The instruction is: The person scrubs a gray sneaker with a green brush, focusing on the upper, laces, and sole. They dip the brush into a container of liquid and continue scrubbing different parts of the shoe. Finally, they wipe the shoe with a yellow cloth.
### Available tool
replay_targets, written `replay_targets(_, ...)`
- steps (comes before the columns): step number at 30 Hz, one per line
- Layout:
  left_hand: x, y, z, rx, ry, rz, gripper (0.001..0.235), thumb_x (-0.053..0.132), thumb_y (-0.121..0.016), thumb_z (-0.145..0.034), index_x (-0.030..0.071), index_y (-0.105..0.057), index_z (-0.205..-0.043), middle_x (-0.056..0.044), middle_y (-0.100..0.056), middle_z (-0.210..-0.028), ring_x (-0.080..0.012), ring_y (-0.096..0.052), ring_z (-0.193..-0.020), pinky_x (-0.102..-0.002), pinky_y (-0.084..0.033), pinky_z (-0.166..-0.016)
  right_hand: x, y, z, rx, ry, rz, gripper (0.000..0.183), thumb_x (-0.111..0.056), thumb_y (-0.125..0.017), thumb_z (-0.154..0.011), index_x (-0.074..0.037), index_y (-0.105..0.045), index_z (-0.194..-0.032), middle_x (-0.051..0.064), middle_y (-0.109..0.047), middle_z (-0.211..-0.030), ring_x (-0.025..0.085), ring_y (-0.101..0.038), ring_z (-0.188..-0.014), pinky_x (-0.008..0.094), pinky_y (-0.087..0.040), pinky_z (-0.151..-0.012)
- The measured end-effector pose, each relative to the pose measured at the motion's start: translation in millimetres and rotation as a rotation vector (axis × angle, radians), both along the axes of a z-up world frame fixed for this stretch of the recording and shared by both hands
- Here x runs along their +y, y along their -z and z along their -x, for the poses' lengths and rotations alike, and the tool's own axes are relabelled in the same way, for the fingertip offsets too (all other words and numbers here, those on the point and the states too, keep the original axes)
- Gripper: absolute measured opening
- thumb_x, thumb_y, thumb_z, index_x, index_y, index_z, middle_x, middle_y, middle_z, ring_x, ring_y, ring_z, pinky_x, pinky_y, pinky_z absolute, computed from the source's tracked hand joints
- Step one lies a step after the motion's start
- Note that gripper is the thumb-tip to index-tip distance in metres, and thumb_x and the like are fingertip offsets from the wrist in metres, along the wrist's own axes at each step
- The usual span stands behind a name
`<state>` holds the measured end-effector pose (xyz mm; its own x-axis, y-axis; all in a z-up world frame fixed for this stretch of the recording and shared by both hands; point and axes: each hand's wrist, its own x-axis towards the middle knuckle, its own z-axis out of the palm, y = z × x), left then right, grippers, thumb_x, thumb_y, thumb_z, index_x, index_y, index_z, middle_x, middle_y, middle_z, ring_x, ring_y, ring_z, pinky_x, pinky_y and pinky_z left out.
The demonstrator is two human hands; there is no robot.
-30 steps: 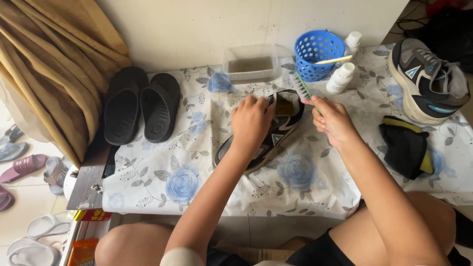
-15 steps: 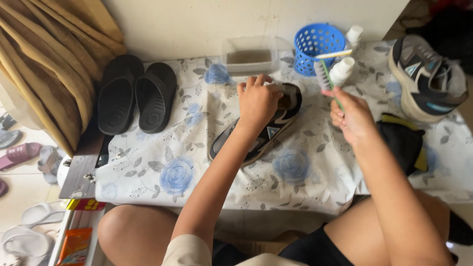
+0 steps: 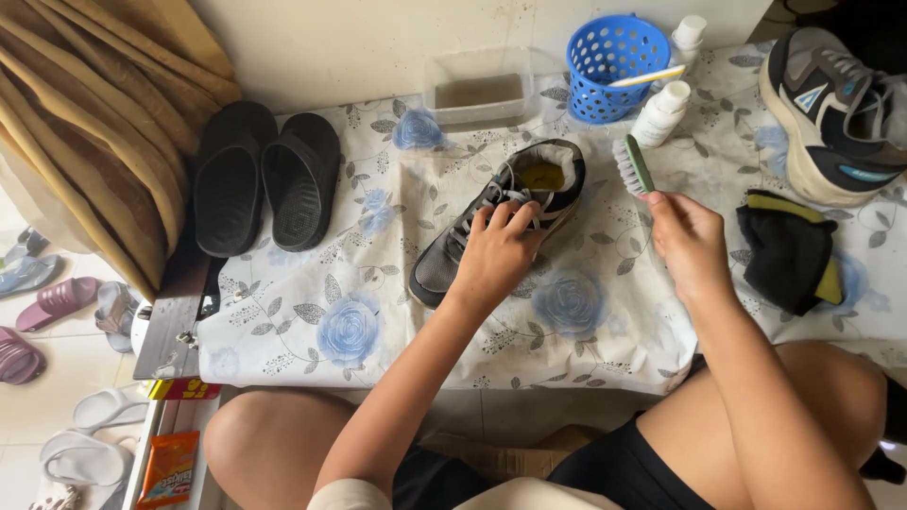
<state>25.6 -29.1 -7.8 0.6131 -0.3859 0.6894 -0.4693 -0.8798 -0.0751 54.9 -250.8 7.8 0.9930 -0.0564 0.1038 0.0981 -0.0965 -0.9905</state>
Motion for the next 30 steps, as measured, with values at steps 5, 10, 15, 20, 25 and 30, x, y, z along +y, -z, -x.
replay_targets(5,14,-10,0,0.011,0.221,0.127,0.019,0.006,-0.046,-0.080,0.015,-0.062,-0.086,-0.001,-0.057,-0.092,-0.0198,-0.056,-0.089,-0.035,-0.040,-0.083,3,2,2,-0.418,0.044,0.439,0.024,-0.017,-0.065,-0.092,0.001,-0.065,-0.108,0.018,-0.063,-0.079,0.020,-0.061,-0.077,0.031,-0.048,-0.065)
replay_targets(10,39,-36,-7,0.061,0.118,0.380,0.013,0.006,-0.053,-0.079,0.014,-0.057,-0.089,-0.001,-0.055,-0.089,-0.0240,-0.055,-0.085,-0.035,-0.042,-0.072,8,17,-5,-0.607,-0.039,0.535,0.025,-0.016,-0.068,-0.086,-0.005,-0.067,-0.108,0.014,-0.066,-0.088,0.030,-0.063,-0.084,0.036,-0.051,-0.063)
replay_targets(15,32,-20,-30,0.324,0.272,0.575,0.015,0.010,-0.057,-0.080,0.009,-0.062,-0.094,-0.011,-0.061,-0.089,-0.0344,-0.058,-0.085,-0.042,-0.045,-0.072,34,45,-9,-0.854,0.063,0.711,0.026,-0.024,-0.071,-0.079,-0.008,-0.069,-0.100,0.012,-0.067,-0.077,0.030,-0.064,-0.068,0.039,-0.049,-0.050)
replay_targets(20,37,-9,-34,0.361,0.132,0.404,0.021,0.015,-0.056,-0.083,0.018,-0.061,-0.103,0.000,-0.057,-0.089,-0.0248,-0.055,-0.078,-0.037,-0.045,-0.062,39,69,51,-0.649,0.221,1.299,0.036,-0.043,-0.057,-0.082,-0.025,-0.063,-0.112,0.000,-0.061,-0.058,0.020,-0.060,-0.045,0.035,-0.050,-0.043)
replay_targets(25,32,-3,-35,0.357,0.118,0.429,0.023,0.015,-0.049,-0.088,0.018,-0.059,-0.108,0.001,-0.054,-0.089,-0.0224,-0.054,-0.076,-0.035,-0.044,-0.060,31,39,67,-0.474,0.096,1.027,0.032,-0.034,-0.054,-0.087,-0.010,-0.064,-0.108,0.011,-0.066,-0.073,0.029,-0.064,-0.062,0.042,-0.050,-0.048)
replay_targets(30,30,7,-47,0.454,0.157,0.514,0.027,0.023,-0.039,-0.092,0.013,-0.061,-0.104,-0.005,-0.058,-0.083,-0.0285,-0.057,-0.076,-0.039,-0.045,-0.059,65,30,20,-0.724,0.190,0.808,0.027,-0.022,-0.063,-0.088,-0.001,-0.063,-0.103,0.013,-0.060,-0.079,0.033,-0.062,-0.072,0.040,-0.050,-0.054)
